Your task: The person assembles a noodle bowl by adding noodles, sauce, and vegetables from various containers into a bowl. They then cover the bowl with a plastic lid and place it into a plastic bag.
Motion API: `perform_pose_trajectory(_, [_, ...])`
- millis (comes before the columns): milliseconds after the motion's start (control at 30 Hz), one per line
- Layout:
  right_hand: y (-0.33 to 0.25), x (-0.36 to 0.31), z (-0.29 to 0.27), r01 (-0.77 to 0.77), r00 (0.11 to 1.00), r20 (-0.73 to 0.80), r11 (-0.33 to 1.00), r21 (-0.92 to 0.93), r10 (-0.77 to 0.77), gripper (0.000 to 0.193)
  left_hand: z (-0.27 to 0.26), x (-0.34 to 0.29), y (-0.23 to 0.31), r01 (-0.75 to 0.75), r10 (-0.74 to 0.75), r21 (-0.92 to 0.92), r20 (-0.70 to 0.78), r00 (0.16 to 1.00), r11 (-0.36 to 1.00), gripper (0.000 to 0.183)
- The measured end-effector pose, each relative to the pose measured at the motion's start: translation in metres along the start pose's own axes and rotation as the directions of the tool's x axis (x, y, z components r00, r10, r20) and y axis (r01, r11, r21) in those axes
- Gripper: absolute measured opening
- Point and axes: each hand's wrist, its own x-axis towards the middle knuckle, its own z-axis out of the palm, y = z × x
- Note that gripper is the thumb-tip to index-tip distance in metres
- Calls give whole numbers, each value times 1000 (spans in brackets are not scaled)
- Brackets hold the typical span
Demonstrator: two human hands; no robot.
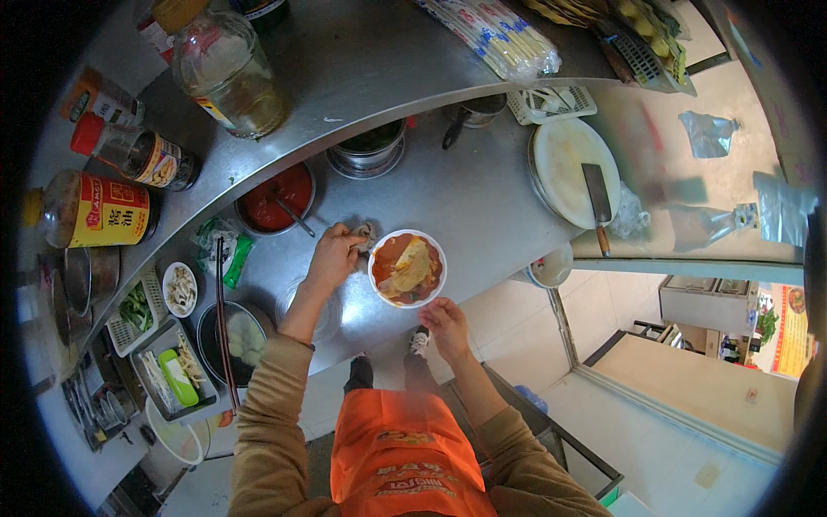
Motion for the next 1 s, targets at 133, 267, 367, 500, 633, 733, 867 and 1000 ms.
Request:
perform_pose_trajectory(133, [-1, -1, -3, -9, 1000, 18, 1000, -10, 9, 14, -8, 4, 10, -158, 158, 68, 15, 987, 985, 40])
perform_pose_trajectory(267, [-2, -3, -4, -15, 999, 36, 1000, 25, 14, 9, -7, 3, 16, -179, 175, 64, 59, 983, 982, 42])
perform_pose_trajectory(367, [-2, -3, -2, -6, 999, 42, 1000, 22, 6, 9, -8, -1, 21, -180, 171, 108, 82, 982, 978, 41])
perform_pose_trajectory(500, [-1, -2, 0, 2, 999, 36, 1000, 20, -2, 8, -10, -10, 23, -179, 162, 174, 108, 981, 968, 38])
perform_pose_trajectory(633, [-1, -1, 1, -7, 1000, 26, 1000, 30, 6, 8, -9, -24, 23, -179, 157, 223, 110, 981, 958, 35])
perform_pose_trajectory(733, [-1, -1, 1, 21, 999, 38, 1000, 9, -22, 14, -4, -41, 25, -154, 150, 177, 35, 988, 972, 40])
perform_pose_trajectory(867, [-3, -2, 1, -1, 999, 49, 1000, 24, 0, 8, 2, -66, 32, -122, 125, 154, -6, 992, 980, 33])
perform_pose_trajectory(1000, [-7, -3, 1, 6, 998, 61, 1000, 6, -7, 10, 12, -88, 43, -80, 90, 159, -53, 995, 984, 30])
